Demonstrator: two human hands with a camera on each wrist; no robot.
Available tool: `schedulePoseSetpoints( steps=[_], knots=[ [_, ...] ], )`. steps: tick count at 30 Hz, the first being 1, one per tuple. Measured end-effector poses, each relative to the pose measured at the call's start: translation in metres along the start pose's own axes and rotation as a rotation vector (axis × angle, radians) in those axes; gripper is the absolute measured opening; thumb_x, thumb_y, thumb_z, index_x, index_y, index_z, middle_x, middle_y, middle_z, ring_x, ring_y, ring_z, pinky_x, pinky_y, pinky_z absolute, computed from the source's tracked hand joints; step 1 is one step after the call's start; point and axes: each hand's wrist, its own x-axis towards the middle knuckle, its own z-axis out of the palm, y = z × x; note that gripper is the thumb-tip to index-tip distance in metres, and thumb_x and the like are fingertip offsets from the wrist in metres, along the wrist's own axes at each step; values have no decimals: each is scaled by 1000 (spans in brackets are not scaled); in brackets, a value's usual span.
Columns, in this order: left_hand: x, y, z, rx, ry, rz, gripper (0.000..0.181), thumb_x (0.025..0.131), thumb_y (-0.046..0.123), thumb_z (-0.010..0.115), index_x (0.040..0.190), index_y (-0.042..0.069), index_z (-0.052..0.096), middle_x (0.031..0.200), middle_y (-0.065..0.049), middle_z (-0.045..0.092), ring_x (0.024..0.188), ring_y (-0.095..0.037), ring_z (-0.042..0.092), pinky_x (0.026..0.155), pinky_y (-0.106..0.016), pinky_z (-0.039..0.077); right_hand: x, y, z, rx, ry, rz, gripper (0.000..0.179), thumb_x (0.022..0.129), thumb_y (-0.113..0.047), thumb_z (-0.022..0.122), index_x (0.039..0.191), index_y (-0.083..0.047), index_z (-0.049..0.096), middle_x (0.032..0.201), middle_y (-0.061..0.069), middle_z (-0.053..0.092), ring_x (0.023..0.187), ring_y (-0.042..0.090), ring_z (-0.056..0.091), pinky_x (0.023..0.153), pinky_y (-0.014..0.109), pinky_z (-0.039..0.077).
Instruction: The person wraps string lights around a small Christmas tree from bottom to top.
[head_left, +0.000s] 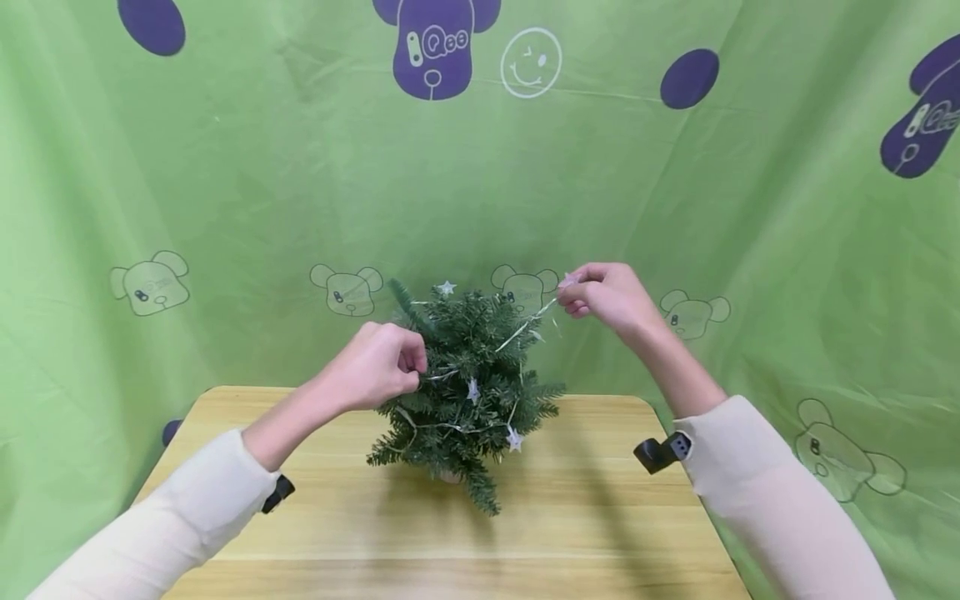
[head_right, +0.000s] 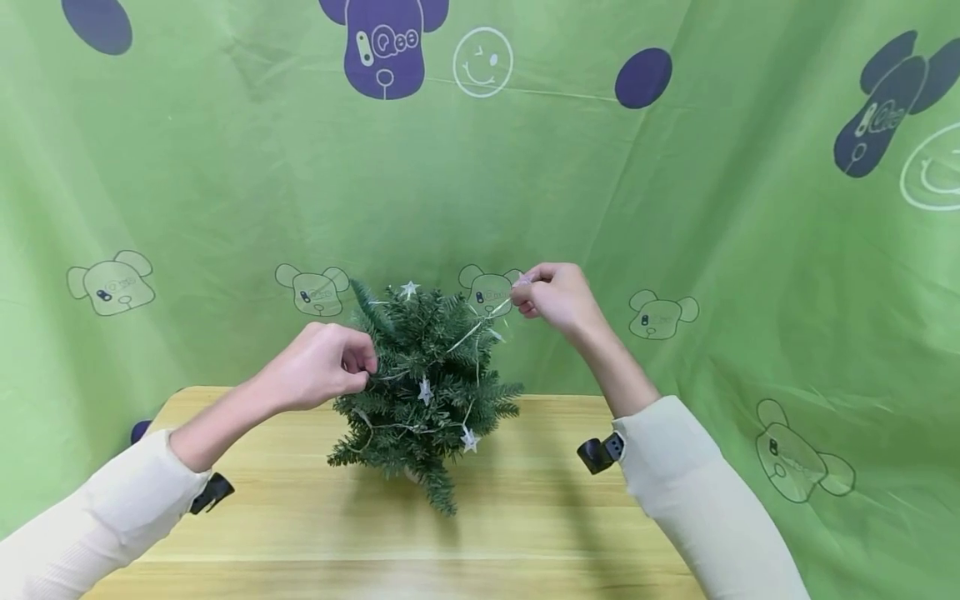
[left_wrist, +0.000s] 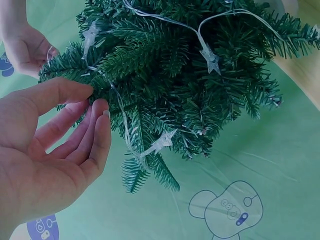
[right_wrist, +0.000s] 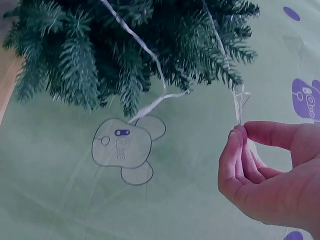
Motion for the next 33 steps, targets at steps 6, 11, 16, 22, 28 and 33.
schedulePoseSetpoints(
  steps=[6, 11, 16, 22, 28, 33],
  knots=[
    [-1, -3, 0, -12, 5, -5, 13, 78, -4, 69, 85, 6, 72, 78, -5, 72, 68, -11, 64, 66, -24, 58, -5, 5, -14, -20, 66, -5, 31, 94, -16, 65, 119, 2, 63, 107, 7, 70, 85, 10, 67, 84, 24, 59],
    [1, -3, 0, -9, 11, 6, 12, 79, -4, 70, 85, 6, 72, 77, -3, 71, 67, -11, 63, 66, -24, 58, -18, 2, -23, -23, 37, -14, 30, 95, -21, 65, 118, -2, 64, 108, 0, 69, 90, 11, 67, 88, 25, 58],
    [2, -1, -1, 1, 15, 1, 13, 79, -4, 70, 86, 7, 72, 79, -6, 72, 68, -11, 63, 67, -25, 58, -32, -13, -23, -7, -54, -70, 28, 96, -23, 65, 116, -2, 66, 113, 8, 69, 97, 17, 68, 90, 27, 58],
    [2, -1, -2, -1, 14, -14, 14, 79, -5, 70, 88, 6, 72, 81, -7, 73, 69, -12, 64, 67, -25, 58, -46, -29, -14, -26, -132, -112, 27, 98, -25, 64, 116, -6, 67, 114, 11, 70, 103, 24, 69, 95, 33, 56],
    [2, -2, -2, 3, 14, -14, 14, 79, -4, 70, 88, 7, 72, 81, -6, 73, 70, -12, 64, 68, -25, 59, -46, -36, -8, -23, -161, -137, 27, 98, -26, 65, 116, -7, 66, 113, 9, 71, 102, 24, 70, 100, 39, 54],
    [2, -2, -1, -2, 7, -21, 15, 79, -5, 70, 88, 7, 72, 82, -6, 72, 71, -12, 64, 70, -25, 59, -38, -33, -10, -17, -125, -117, 30, 98, -27, 65, 120, -7, 64, 111, 5, 71, 101, 18, 69, 97, 33, 55]
  ],
)
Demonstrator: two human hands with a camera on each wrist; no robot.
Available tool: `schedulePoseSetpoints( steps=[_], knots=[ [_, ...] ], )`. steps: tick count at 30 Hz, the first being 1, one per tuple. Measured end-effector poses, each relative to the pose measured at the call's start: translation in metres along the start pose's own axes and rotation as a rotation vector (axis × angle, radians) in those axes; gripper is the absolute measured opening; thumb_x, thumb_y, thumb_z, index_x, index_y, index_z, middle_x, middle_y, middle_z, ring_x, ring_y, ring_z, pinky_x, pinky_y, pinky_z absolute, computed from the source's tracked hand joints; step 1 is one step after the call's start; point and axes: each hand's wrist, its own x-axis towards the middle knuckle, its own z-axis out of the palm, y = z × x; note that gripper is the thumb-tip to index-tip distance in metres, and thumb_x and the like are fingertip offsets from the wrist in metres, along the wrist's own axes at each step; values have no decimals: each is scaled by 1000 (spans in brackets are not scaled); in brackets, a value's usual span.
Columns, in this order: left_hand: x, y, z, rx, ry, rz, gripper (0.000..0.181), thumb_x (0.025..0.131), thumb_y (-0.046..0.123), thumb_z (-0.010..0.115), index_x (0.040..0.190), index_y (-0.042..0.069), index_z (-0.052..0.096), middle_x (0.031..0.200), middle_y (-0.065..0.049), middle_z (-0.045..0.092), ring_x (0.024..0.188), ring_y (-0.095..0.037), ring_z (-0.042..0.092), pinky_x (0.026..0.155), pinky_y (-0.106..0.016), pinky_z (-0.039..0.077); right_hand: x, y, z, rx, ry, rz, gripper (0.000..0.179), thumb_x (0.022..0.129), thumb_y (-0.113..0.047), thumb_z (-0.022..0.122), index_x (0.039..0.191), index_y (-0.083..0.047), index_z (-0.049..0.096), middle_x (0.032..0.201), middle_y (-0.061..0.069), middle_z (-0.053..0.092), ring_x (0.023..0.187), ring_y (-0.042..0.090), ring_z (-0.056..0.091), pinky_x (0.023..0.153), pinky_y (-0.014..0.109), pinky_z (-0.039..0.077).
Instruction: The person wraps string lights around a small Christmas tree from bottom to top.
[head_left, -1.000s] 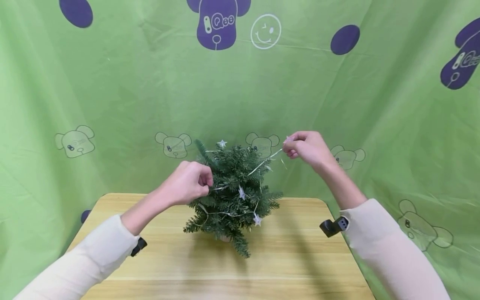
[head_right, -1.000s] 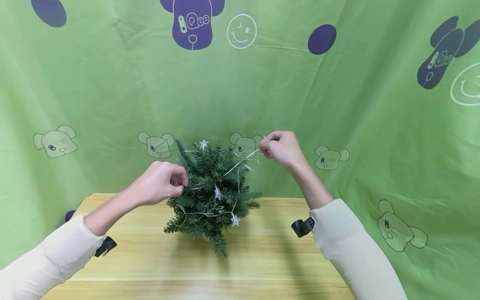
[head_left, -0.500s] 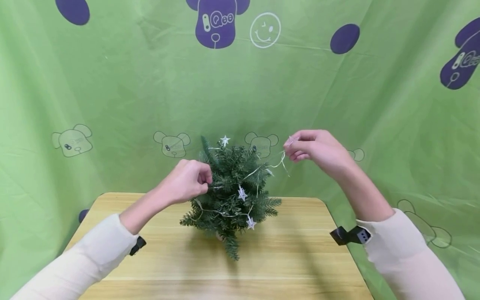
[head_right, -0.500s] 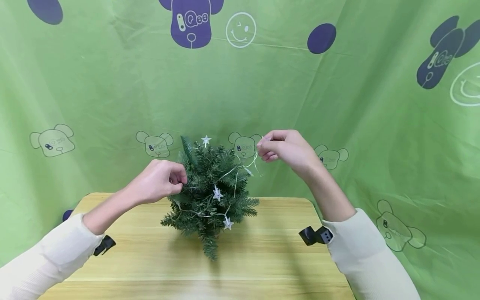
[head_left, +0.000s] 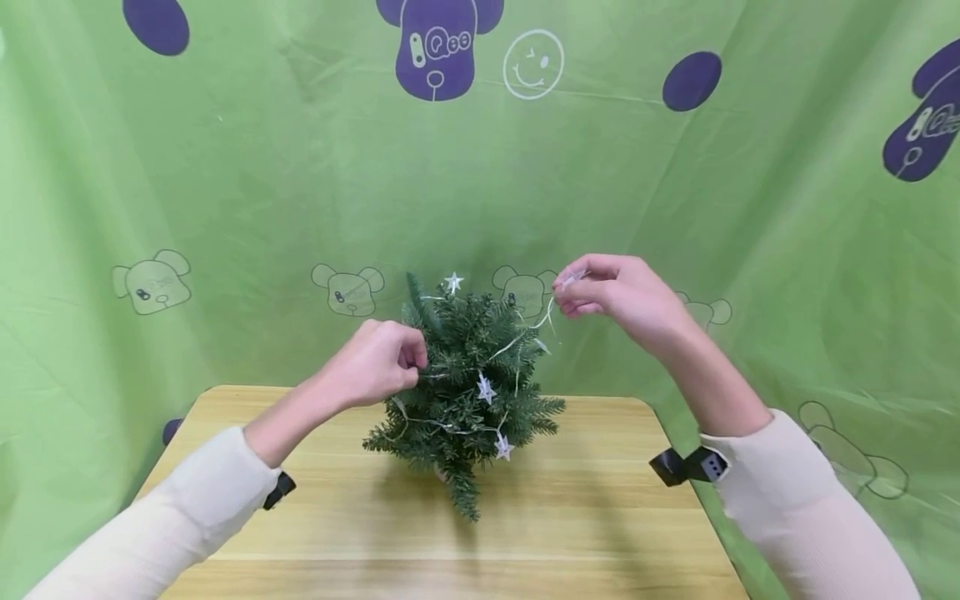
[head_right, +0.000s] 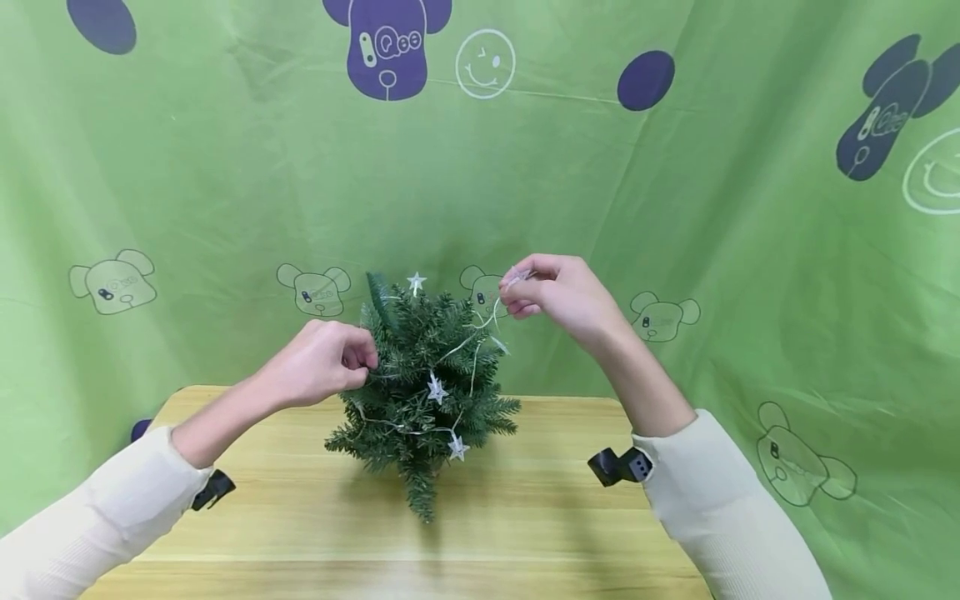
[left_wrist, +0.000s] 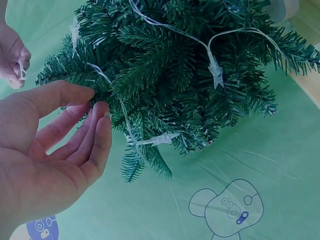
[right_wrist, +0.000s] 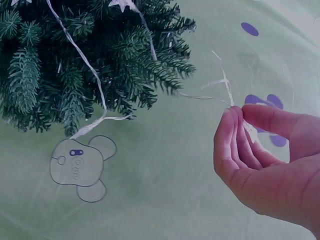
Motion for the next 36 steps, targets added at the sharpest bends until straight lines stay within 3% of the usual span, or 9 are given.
schedulePoseSetpoints(
  steps=[6, 13, 20, 23, 29, 36],
  knots=[
    [-1, -1, -1, -7, 3, -14, 15, 79, -5, 70, 88, 6, 72, 82, -6, 73, 71, -12, 65, 69, -26, 59, 20, 4, 3, -4, 68, 9, 29, 97, -22, 66, 120, -5, 64, 109, 6, 71, 97, 17, 68, 95, 33, 56],
    [-1, -1, 1, -12, 9, -26, 14, 80, -4, 70, 88, 7, 72, 81, -7, 73, 69, -13, 64, 65, -24, 58, 55, 7, 16, -97, 76, 55, 30, 98, -16, 64, 125, -1, 64, 127, 18, 65, 97, 19, 66, 100, 40, 55],
    [-1, 0, 2, -12, 14, -22, 15, 80, -6, 69, 88, 6, 72, 83, -7, 73, 69, -13, 65, 66, -24, 59, 78, -2, 51, -191, 77, 35, 22, 92, -9, 69, 113, -2, 71, 110, 16, 73, 80, 20, 68, 64, 21, 52],
    [0, 0, 2, -12, 18, -13, 15, 79, -6, 69, 88, 6, 72, 82, -6, 73, 69, -13, 65, 67, -24, 59, 82, -7, 65, -229, 80, 5, 19, 90, -8, 70, 108, -3, 73, 102, 14, 75, 75, 21, 68, 57, 20, 51],
    [1, -1, 1, 3, 39, 18, 14, 78, -5, 69, 86, 7, 72, 80, -6, 73, 68, -12, 65, 67, -25, 59, 86, -18, 80, -204, 93, -19, 17, 86, -6, 70, 102, -7, 75, 96, 10, 76, 70, 18, 69, 61, 28, 56],
    [0, -1, 0, 9, 37, 25, 14, 78, -5, 69, 86, 7, 72, 80, -6, 73, 67, -11, 64, 67, -25, 58, 83, -21, 76, -134, -2, 15, 26, 86, -5, 69, 112, -5, 72, 108, 11, 72, 79, 19, 68, 70, 28, 55]
  ],
)
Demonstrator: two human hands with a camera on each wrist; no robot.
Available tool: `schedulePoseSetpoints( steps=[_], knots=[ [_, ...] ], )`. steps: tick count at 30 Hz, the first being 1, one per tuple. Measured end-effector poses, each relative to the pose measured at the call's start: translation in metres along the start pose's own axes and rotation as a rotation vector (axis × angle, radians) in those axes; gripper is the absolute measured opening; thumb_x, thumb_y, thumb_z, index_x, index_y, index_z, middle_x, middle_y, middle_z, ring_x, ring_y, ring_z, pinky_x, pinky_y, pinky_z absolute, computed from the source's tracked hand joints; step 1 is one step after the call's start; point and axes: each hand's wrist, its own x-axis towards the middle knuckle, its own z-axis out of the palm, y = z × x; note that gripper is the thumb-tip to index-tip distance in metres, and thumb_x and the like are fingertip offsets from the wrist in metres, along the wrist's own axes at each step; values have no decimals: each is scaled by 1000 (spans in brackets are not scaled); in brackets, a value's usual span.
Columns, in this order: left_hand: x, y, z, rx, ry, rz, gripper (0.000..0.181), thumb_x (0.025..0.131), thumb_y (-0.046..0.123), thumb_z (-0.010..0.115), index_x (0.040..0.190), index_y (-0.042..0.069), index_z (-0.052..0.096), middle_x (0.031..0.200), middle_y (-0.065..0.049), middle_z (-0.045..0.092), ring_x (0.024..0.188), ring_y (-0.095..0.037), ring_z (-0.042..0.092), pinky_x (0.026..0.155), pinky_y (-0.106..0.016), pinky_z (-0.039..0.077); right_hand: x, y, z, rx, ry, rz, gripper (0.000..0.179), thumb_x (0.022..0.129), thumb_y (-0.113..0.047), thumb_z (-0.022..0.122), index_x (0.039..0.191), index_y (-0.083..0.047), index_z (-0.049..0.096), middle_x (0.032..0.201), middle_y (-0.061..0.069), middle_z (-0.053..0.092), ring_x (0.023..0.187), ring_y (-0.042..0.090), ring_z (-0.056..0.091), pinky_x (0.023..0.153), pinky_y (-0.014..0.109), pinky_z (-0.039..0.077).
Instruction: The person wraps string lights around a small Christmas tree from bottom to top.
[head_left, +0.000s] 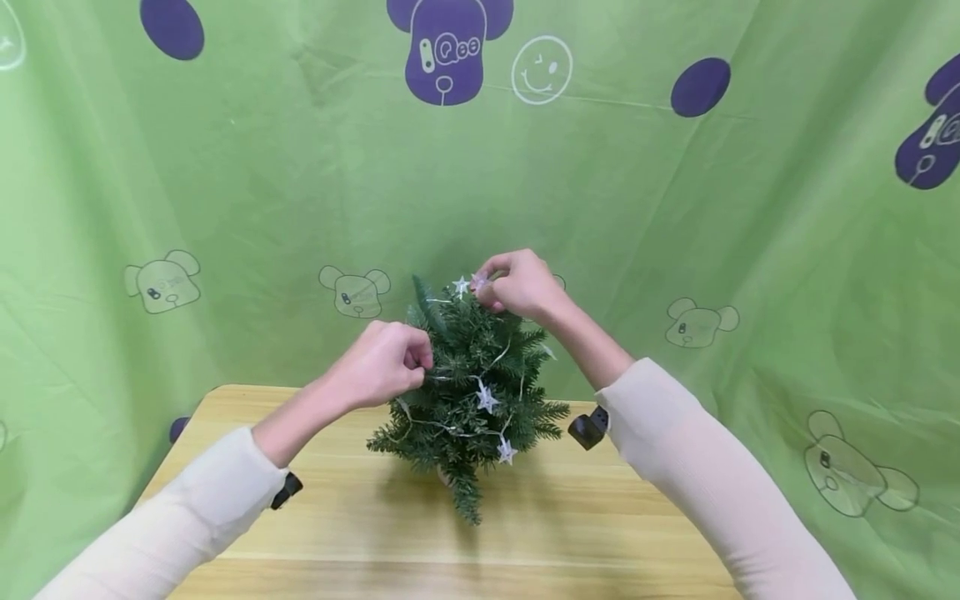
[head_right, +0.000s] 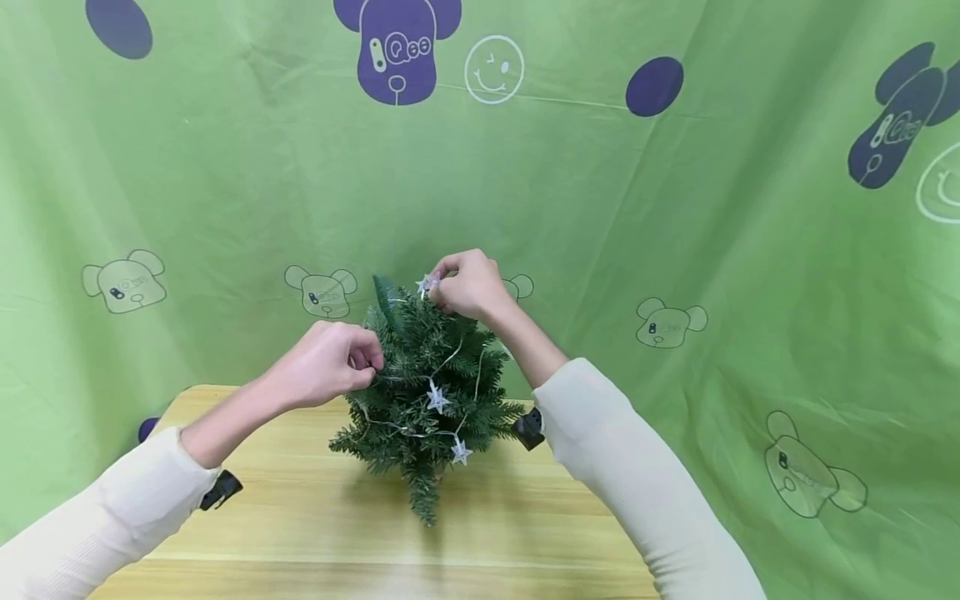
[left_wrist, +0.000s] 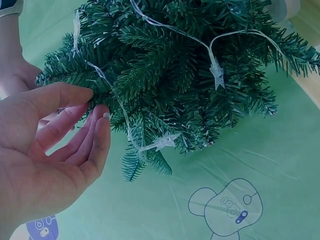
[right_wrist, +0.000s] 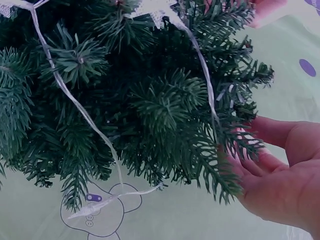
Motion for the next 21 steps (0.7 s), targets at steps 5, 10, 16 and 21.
schedulePoseSetpoints(
  steps=[5, 10, 16, 21],
  knots=[
    [1, 2, 0, -5, 2, 11, 14, 78, -5, 69, 86, 6, 73, 80, -6, 73, 68, -11, 65, 67, -25, 59, -8, 3, -7, 71, -53, -7, 24, 90, -7, 69, 113, -3, 71, 117, 12, 69, 94, 22, 70, 86, 32, 60],
    [1, 3, -1, 2, -4, 7, 14, 79, -4, 69, 87, 6, 73, 81, -6, 73, 69, -11, 65, 68, -25, 59, -17, 6, -13, 82, -90, 3, 23, 90, -12, 71, 113, -6, 70, 119, 10, 69, 100, 24, 72, 100, 42, 56],
    [2, 3, -1, 3, -10, 5, 13, 79, -4, 70, 87, 7, 73, 82, -6, 73, 70, -12, 65, 68, -25, 59, -24, 6, -15, 36, -137, 6, 28, 91, -22, 73, 117, -12, 67, 120, 8, 70, 107, 29, 70, 109, 55, 46],
    [2, 2, -1, -6, -19, -5, 13, 79, -3, 71, 88, 6, 73, 82, -7, 73, 71, -12, 66, 69, -25, 59, -25, 7, -12, -21, -149, -11, 25, 94, -27, 70, 115, -14, 68, 120, 7, 69, 108, 28, 67, 103, 52, 49]
  ],
)
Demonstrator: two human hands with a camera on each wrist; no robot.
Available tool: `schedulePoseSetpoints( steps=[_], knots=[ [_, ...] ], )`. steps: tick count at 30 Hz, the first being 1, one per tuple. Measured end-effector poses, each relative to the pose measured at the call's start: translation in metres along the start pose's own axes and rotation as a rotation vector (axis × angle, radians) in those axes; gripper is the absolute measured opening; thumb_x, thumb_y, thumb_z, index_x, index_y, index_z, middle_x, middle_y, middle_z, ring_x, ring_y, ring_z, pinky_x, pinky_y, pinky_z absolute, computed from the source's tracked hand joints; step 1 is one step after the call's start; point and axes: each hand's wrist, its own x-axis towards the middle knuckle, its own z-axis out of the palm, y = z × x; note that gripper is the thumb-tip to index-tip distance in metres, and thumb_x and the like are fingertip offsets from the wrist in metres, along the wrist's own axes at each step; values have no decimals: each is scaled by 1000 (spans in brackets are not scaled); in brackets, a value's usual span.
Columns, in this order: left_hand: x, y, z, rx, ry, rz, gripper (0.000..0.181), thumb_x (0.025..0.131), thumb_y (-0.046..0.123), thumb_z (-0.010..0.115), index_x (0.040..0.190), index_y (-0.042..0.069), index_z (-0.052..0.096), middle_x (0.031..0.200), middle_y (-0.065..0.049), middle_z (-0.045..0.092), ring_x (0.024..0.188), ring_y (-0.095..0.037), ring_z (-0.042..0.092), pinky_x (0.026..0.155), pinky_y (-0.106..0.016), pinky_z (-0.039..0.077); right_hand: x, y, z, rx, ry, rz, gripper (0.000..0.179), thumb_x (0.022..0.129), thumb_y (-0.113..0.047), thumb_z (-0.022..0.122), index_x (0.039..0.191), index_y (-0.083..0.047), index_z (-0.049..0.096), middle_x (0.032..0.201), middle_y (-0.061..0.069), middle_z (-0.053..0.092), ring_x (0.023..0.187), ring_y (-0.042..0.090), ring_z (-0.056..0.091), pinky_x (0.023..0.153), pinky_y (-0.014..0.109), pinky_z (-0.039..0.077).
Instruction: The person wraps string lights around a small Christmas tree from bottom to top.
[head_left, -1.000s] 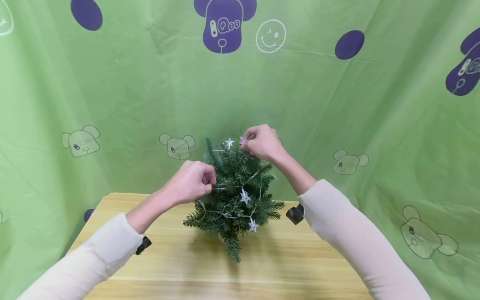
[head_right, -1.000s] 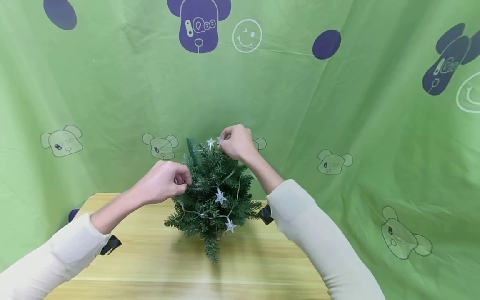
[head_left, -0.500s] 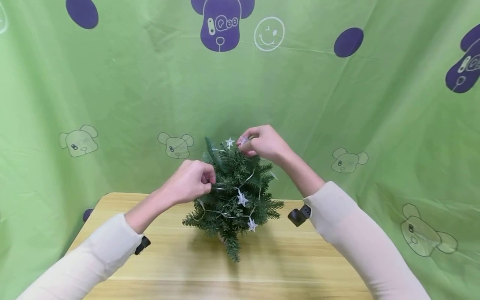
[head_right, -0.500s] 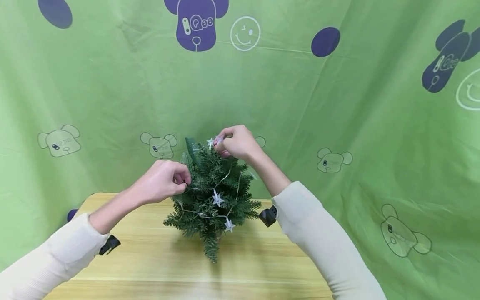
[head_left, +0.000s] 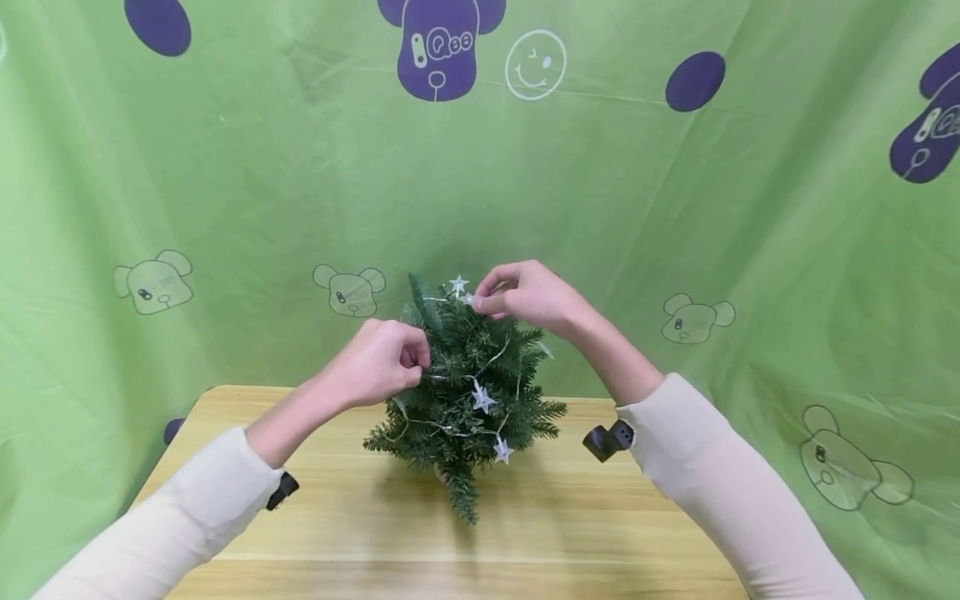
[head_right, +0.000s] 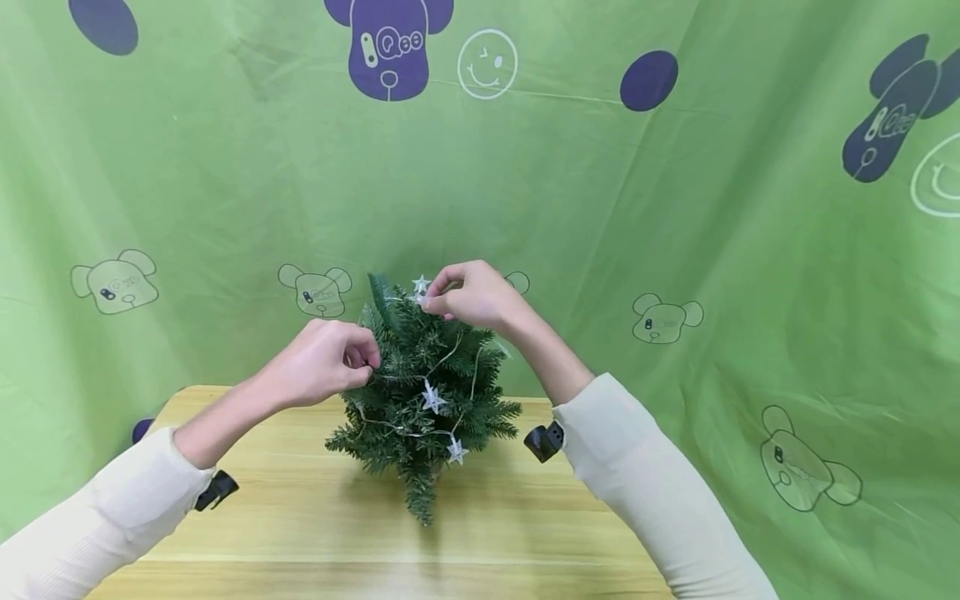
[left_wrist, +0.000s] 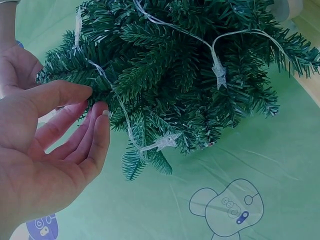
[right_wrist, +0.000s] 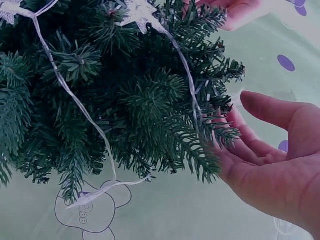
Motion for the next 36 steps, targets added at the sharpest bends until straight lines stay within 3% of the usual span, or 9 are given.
schedulePoseSetpoints(
  steps=[4, 14, 22, 30, 36],
  knots=[
    [0, 0, 0, -4, 0, 3, 13, 80, -3, 71, 88, 6, 73, 82, -7, 73, 71, -12, 66, 68, -25, 59, -1, 1, 3, -56, -9, -20, 23, 96, -28, 68, 115, -16, 70, 120, 7, 70, 109, 27, 64, 99, 48, 50],
    [0, 0, 0, 4, 0, 9, 13, 79, -3, 71, 87, 6, 73, 81, -7, 73, 70, -12, 65, 67, -25, 59, -3, -1, 8, -173, -51, -63, 24, 98, -26, 64, 118, -17, 74, 125, 4, 70, 117, 27, 62, 104, 52, 48],
    [-1, 1, 0, -3, -1, 11, 13, 79, -4, 71, 88, 5, 73, 82, -8, 74, 70, -12, 66, 68, -25, 59, -2, 1, 13, -290, -122, -19, 32, 99, -34, 62, 123, -15, 71, 133, 10, 67, 123, 30, 61, 108, 55, 46],
    [-1, 1, 1, -19, -7, 3, 14, 79, -6, 69, 88, 5, 73, 82, -6, 73, 70, -12, 66, 67, -24, 59, -3, 0, 11, -307, -120, -22, 36, 100, -36, 61, 125, -13, 70, 138, 12, 64, 127, 33, 59, 109, 56, 46],
    [0, 2, 1, -12, -3, 8, 14, 79, -6, 69, 88, 5, 73, 82, -6, 73, 71, -12, 66, 68, -24, 59, -7, -1, 4, -283, -75, -28, 36, 101, -34, 59, 126, -10, 68, 131, 11, 68, 123, 33, 61, 107, 55, 47]
  ],
)
